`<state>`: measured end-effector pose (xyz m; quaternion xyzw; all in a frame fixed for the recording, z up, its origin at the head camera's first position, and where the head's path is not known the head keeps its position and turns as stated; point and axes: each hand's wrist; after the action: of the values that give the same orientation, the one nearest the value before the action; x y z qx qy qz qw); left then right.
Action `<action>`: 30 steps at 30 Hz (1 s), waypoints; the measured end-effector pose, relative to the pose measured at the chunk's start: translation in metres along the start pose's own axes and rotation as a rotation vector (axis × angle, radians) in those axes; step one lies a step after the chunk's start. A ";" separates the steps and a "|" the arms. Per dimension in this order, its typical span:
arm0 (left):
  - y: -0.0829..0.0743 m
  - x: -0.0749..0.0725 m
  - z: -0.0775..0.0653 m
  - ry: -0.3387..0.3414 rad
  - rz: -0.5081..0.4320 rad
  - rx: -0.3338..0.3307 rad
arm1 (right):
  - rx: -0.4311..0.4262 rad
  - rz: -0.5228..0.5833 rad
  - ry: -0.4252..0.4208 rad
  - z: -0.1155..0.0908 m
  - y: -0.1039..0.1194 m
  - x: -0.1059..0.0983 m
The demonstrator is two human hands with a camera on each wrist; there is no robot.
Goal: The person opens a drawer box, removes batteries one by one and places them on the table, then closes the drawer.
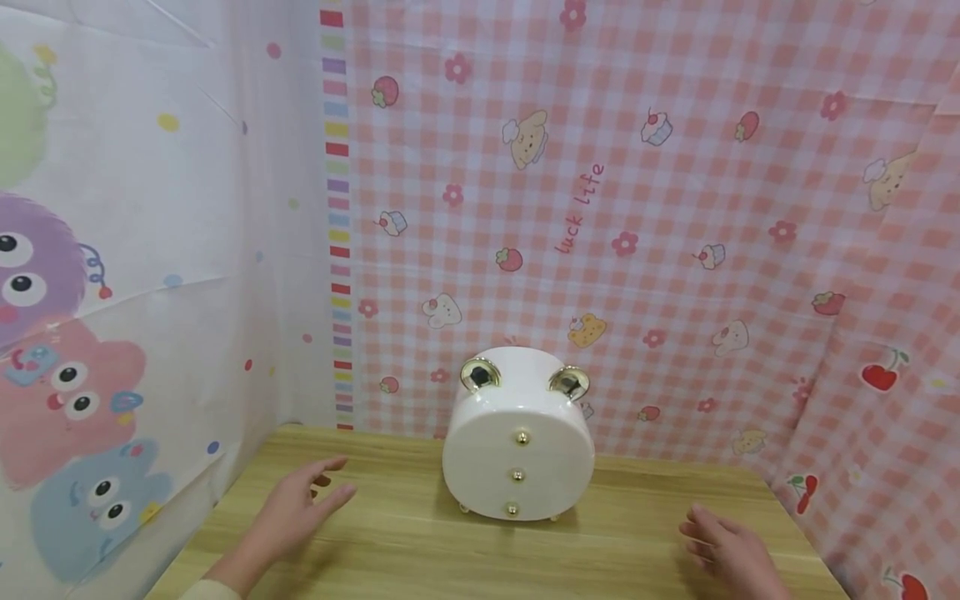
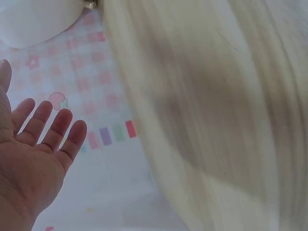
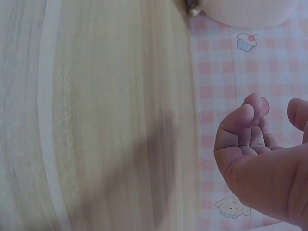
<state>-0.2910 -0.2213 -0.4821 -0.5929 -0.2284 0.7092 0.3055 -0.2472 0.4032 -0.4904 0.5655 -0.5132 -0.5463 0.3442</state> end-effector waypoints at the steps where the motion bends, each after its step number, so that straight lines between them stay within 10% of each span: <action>1: -0.003 0.000 0.000 0.001 -0.001 0.006 | 0.000 0.016 0.001 0.000 0.001 0.001; 30: -0.047 0.006 0.010 -0.028 0.020 0.150 | 0.002 0.211 0.032 -0.010 0.017 0.041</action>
<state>-0.2941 -0.1829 -0.4520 -0.5608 -0.1728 0.7355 0.3385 -0.2464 0.3587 -0.4831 0.5173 -0.5648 -0.4977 0.4071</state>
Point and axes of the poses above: each hand's wrist, its own z-axis towards the middle knuckle, its own x-axis out of the palm, y = z × x, and after that the axes turned 7 degrees about -x, right-handed
